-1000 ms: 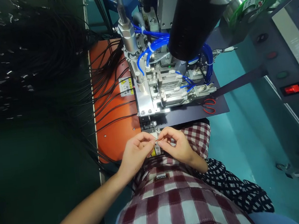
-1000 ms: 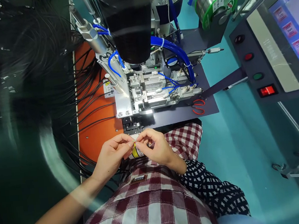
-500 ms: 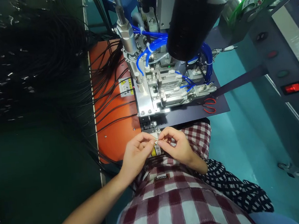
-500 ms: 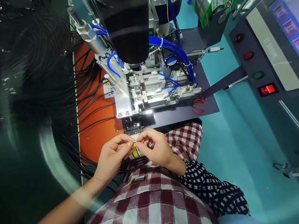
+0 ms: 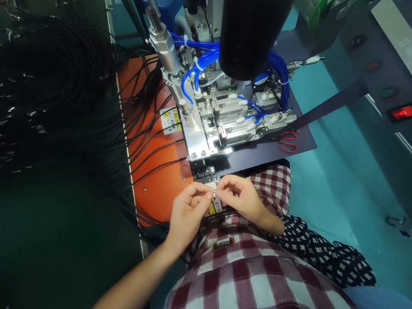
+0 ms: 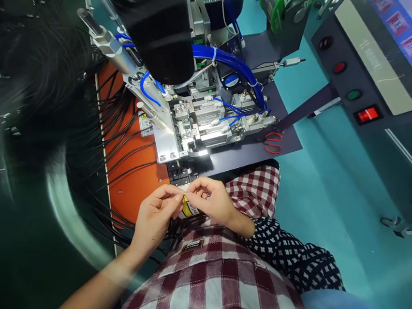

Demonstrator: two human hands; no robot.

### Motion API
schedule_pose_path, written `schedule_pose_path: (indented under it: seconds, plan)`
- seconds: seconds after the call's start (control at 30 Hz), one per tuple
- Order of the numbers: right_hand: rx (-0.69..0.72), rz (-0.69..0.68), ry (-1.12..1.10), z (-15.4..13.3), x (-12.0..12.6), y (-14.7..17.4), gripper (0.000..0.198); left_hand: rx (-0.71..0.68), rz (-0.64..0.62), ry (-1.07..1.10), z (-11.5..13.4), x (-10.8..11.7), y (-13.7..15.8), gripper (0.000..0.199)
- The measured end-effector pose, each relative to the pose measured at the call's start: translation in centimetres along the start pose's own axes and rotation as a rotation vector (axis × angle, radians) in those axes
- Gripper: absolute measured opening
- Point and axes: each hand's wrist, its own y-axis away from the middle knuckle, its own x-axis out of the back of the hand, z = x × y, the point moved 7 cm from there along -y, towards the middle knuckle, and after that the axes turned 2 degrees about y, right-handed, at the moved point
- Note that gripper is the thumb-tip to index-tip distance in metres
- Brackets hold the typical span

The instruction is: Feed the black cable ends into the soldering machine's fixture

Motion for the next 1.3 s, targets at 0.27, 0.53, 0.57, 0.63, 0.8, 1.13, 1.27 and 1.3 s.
schedule_pose_path:
  seconds: [0.27, 0.53, 0.57, 0.63, 0.8, 1.13, 1.27, 1.3]
  plan:
    - [-0.136, -0.069, -0.189, 1.0, -0.5, 0.2, 0.019, 0.041, -0.037, 0.084, -1.1, 0.0, 0.0, 0.018]
    - [-0.039, -0.003, 0.048, 0.0, -0.3, 0.8, 0.012, 0.029, -0.053, 0.093, -1.1, 0.0, 0.1, 0.015]
    - [-0.024, 0.005, 0.055, 0.1, -0.5, 1.0, 0.011, 0.030, -0.061, 0.091, -1.0, -0.1, 0.2, 0.015]
    - [0.009, 0.032, 0.056, 0.3, -0.9, 1.3, 0.010, 0.044, -0.071, 0.087, -0.9, -0.2, 0.2, 0.016]
    - [0.006, -0.016, 0.078, 0.2, -0.6, 1.6, 0.011, 0.095, -0.057, 0.020, -0.8, 0.0, 0.4, 0.021]
    - [0.097, -0.103, 0.186, -2.4, 1.2, 0.4, 0.011, 0.104, -0.110, -0.074, -0.6, -0.2, 0.3, 0.022]
    - [0.089, -0.132, 0.203, -2.2, 0.9, 0.3, 0.013, 0.106, -0.106, -0.076, -0.4, -0.3, 0.3, 0.022]
    - [0.090, -0.138, 0.215, -2.2, 0.9, 0.3, 0.012, 0.107, -0.106, -0.079, -0.3, -0.3, 0.3, 0.022]
